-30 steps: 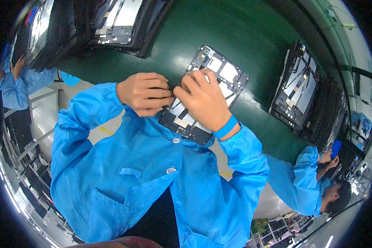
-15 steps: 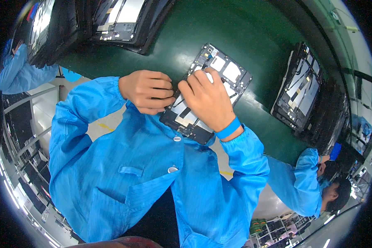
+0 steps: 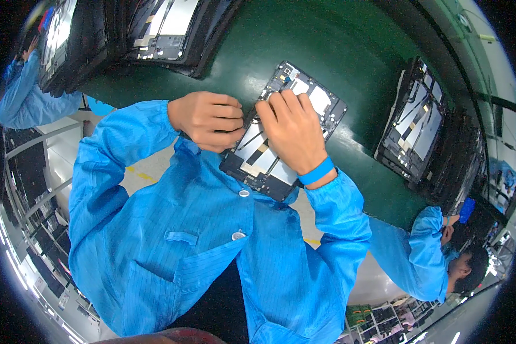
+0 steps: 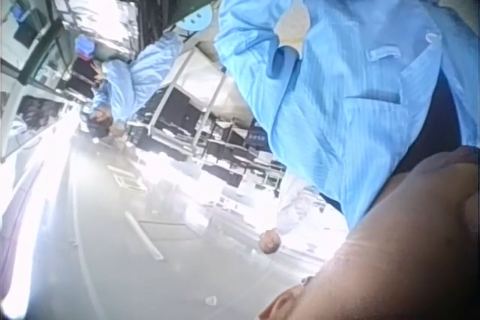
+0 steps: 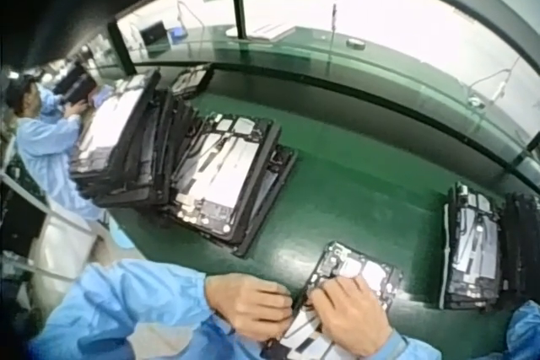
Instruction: The person assembles electronic tablets on a conveyor belt by connecting internal ribbon cables and pressing down adhesive strips by hand.
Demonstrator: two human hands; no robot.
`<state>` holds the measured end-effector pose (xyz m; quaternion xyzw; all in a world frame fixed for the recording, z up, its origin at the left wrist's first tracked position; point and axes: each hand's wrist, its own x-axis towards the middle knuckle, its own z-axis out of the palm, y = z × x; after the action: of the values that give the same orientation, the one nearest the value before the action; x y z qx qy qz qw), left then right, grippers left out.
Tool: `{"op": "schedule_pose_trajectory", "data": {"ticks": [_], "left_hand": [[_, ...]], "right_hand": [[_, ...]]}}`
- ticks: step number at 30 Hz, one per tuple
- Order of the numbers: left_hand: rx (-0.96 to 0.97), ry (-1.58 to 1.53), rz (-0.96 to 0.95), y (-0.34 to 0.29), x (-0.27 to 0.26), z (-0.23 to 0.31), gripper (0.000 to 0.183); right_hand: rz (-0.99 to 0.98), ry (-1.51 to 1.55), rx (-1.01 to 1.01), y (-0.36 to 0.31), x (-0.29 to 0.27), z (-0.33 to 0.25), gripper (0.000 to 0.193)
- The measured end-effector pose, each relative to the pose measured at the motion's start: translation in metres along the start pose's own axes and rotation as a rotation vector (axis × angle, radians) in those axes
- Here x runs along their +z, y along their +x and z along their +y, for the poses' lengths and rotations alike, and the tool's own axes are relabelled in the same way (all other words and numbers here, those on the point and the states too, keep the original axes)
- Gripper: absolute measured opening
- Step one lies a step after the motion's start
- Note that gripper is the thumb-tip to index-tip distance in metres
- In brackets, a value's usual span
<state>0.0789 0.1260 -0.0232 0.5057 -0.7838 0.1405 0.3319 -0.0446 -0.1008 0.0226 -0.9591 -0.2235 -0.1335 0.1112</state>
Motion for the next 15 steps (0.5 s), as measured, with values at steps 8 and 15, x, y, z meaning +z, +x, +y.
{"op": "schedule_pose_trajectory", "data": {"ticks": [8,15], "left_hand": [[0.024,0.085,-0.043,0.008,-0.004,-0.018,0.025],[0.024,0.085,-0.123,0.009,-0.008,-0.025,0.034]], "right_hand": [[-0.003,0.098,0.102,-0.005,-0.001,0.008,0.022],[0.059,0.137,0.162,-0.002,0.005,0.007,0.026]]}}
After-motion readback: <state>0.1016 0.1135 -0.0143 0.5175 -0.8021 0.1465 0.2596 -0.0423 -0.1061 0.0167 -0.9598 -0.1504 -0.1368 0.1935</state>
